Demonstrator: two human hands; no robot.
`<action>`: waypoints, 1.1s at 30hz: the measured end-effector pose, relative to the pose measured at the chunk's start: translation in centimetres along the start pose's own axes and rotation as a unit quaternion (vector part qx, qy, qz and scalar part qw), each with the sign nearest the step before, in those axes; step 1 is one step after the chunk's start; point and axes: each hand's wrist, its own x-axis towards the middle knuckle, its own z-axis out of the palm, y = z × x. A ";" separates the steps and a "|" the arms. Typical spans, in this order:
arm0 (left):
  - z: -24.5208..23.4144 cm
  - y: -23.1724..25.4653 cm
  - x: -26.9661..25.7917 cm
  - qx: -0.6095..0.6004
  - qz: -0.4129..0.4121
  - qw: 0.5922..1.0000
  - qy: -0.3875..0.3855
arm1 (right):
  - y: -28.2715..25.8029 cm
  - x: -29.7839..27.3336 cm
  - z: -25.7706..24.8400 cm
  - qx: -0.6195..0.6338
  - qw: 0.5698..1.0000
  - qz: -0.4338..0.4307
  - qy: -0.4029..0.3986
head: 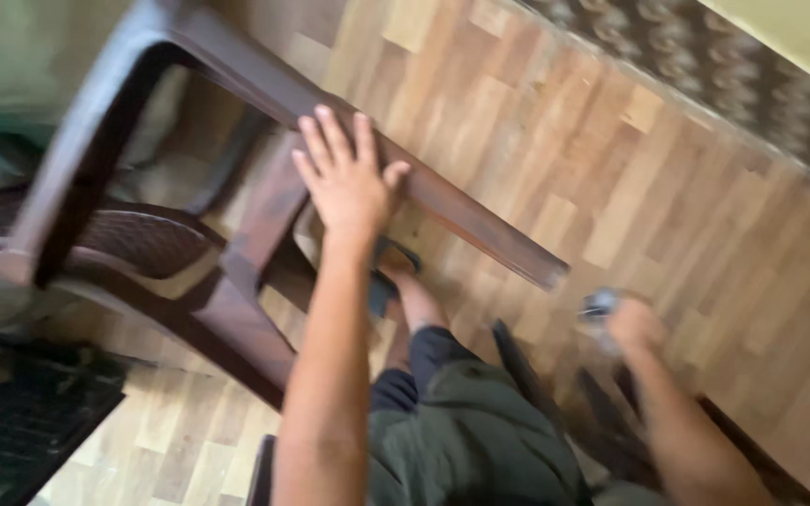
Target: The person wipes the surfaces of several plastic chairs and a small table with a cloth. They clean the seat, backrest, and armrests of each chair, then move to the next piece of furniture.
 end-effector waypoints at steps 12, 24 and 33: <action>1.1 -3.1 -0.9 -0.099 0.034 0.990 0.092 | -29.1 8.8 -4.7 0.410 0.894 -0.117 -0.140; -2.3 -8.5 -1.1 -0.103 -0.001 0.974 0.200 | -32.7 9.1 -3.8 0.209 0.964 -0.080 -0.144; -4.0 -8.7 -2.6 -0.239 -0.036 0.952 0.188 | -61.8 15.9 -6.8 0.470 0.804 -0.294 -0.213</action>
